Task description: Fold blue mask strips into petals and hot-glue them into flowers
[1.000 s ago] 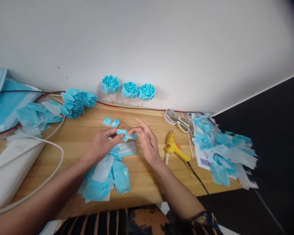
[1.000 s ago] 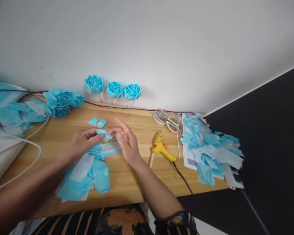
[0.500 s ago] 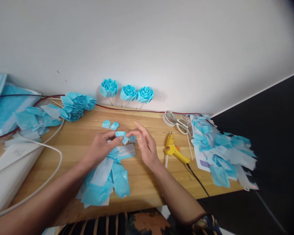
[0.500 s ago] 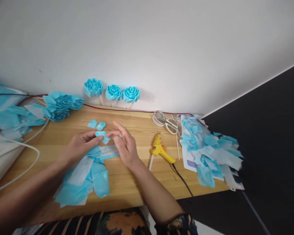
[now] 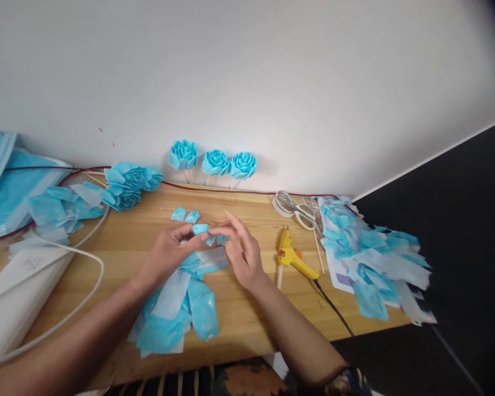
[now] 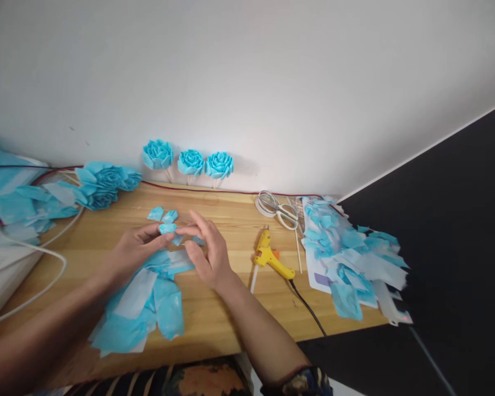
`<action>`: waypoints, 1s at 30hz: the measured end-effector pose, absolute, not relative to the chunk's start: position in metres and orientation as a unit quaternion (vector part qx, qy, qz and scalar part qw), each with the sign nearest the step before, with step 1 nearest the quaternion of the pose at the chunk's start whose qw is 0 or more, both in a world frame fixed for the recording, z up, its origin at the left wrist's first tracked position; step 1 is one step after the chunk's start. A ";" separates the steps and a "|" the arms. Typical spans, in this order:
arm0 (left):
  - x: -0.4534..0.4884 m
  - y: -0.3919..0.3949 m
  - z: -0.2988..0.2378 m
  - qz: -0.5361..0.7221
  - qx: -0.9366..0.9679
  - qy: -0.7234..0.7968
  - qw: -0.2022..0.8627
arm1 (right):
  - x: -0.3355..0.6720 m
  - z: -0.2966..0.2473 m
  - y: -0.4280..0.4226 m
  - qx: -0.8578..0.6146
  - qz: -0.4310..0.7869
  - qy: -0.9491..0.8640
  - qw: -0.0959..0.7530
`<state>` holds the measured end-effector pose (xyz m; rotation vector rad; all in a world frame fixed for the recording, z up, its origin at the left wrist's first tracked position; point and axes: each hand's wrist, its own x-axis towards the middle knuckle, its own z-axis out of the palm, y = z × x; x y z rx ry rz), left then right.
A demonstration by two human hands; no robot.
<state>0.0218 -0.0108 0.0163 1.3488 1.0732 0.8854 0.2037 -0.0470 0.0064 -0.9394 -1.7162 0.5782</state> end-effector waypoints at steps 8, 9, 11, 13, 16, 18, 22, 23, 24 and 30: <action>0.022 -0.012 0.018 0.377 0.541 0.469 0.587 | 0.202 0.005 -0.048 -0.365 0.240 -0.731 0.524; 0.022 -0.012 0.019 0.376 0.540 0.471 0.588 | 0.202 0.004 -0.048 -0.375 0.262 -0.708 0.538; 0.023 -0.012 0.020 0.373 0.541 0.473 0.586 | 0.202 0.002 -0.047 -0.397 0.311 -0.650 0.569; 0.023 -0.012 0.020 0.369 0.548 0.473 0.583 | 0.202 0.001 -0.044 -0.412 0.370 -0.599 0.578; 0.022 -0.012 0.018 0.360 0.562 0.465 0.582 | 0.203 0.000 -0.040 -0.408 0.491 -0.555 0.534; 0.021 -0.011 0.015 0.351 0.577 0.460 0.577 | 0.203 0.001 -0.038 -0.397 0.555 -0.528 0.504; 0.021 -0.010 0.012 0.338 0.617 0.464 0.539 | 0.203 0.003 -0.039 -0.399 0.596 -0.506 0.480; 0.022 -0.010 0.012 0.332 0.628 0.467 0.526 | 0.203 0.003 -0.039 -0.404 0.593 -0.510 0.474; 0.022 -0.010 0.014 0.326 0.639 0.470 0.515 | 0.202 0.004 -0.039 -0.410 0.587 -0.517 0.469; 0.022 -0.012 0.019 0.304 0.654 0.471 0.509 | 0.199 0.001 -0.039 -0.443 0.537 -0.554 0.457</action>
